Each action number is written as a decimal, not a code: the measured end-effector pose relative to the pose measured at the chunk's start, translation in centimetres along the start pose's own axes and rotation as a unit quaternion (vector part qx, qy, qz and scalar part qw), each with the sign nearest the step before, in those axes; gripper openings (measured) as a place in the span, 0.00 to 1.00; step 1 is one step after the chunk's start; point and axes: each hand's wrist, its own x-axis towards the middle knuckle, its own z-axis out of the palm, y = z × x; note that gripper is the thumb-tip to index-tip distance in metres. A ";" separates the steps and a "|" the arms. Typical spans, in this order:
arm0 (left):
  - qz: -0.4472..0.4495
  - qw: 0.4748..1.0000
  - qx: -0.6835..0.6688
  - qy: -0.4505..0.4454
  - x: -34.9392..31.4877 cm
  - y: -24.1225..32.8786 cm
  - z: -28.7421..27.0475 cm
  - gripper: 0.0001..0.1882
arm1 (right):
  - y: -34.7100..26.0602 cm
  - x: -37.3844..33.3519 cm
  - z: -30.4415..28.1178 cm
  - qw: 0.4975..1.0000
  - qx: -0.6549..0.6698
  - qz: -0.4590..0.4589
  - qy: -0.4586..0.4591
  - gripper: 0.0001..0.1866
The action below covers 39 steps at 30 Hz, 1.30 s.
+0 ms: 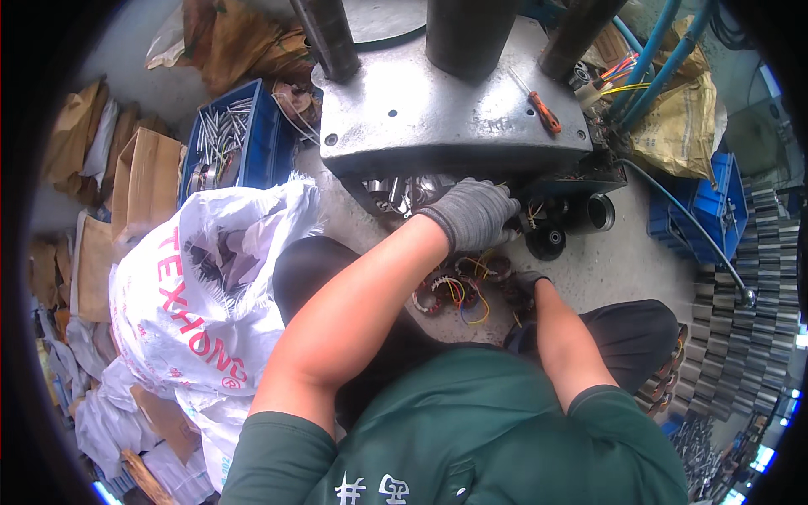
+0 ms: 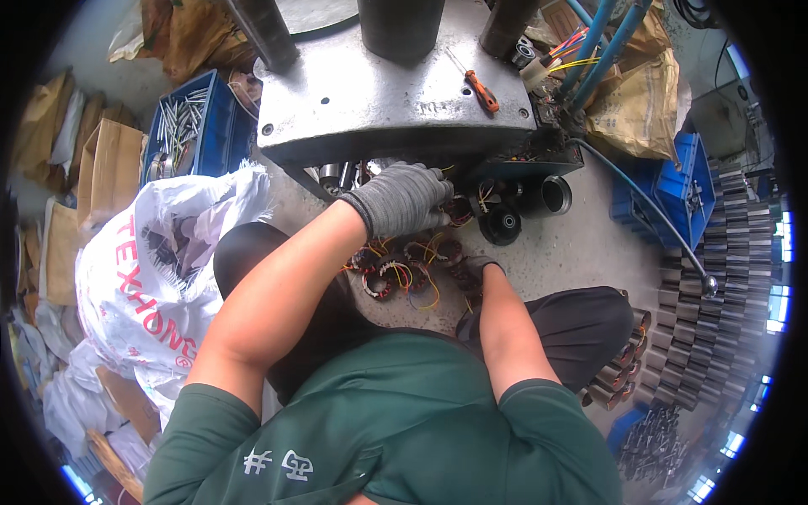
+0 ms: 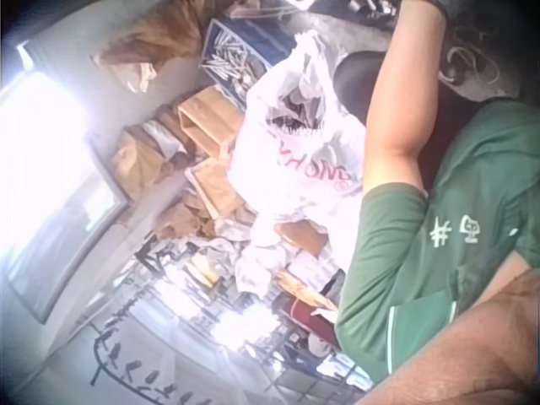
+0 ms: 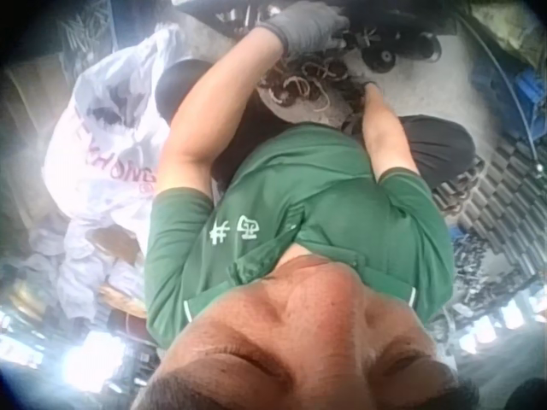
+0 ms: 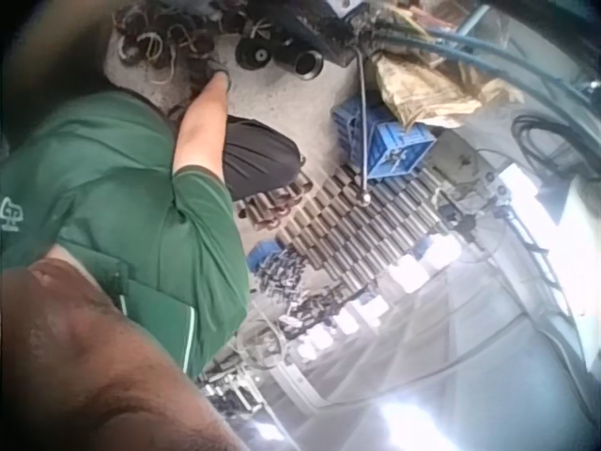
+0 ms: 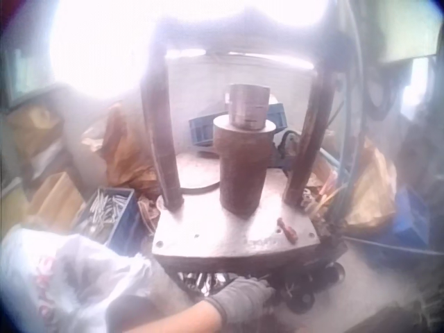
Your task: Assembling stator coils into metal housings using an industrial press.
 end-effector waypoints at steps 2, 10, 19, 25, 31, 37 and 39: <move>-0.001 1.000 -0.001 0.002 -0.1 -0.3 0.4 0.23 | 1.2 1.0 -0.9 0.998 -0.050 -0.029 0.014 0.21; -0.001 1.000 0.003 -0.002 -0.1 -0.2 0.0 0.21 | 0.7 -2.5 -1.3 0.992 0.043 -0.120 -0.016 0.16; -0.024 0.998 -0.026 0.046 0.3 0.2 -2.3 0.36 | -6.8 -11.4 -5.1 0.849 0.345 -0.387 -0.100 0.20; -0.026 0.981 -0.134 0.138 -0.8 1.5 -2.4 0.63 | -13.6 -24.5 -4.2 0.770 0.286 -0.568 -0.054 0.23; 0.060 0.863 -0.430 0.256 -1.4 3.4 -2.5 0.64 | -14.7 -35.9 0.1 0.711 0.477 -0.460 -0.236 0.23; 0.085 0.881 -0.324 0.335 -2.1 3.1 -3.2 0.60 | -15.2 -34.4 1.2 0.646 0.572 -0.478 -0.163 0.23; 0.050 0.917 -0.082 0.387 -3.0 2.0 -5.2 0.55 | -15.6 -36.9 0.6 0.673 0.504 -0.514 -0.170 0.21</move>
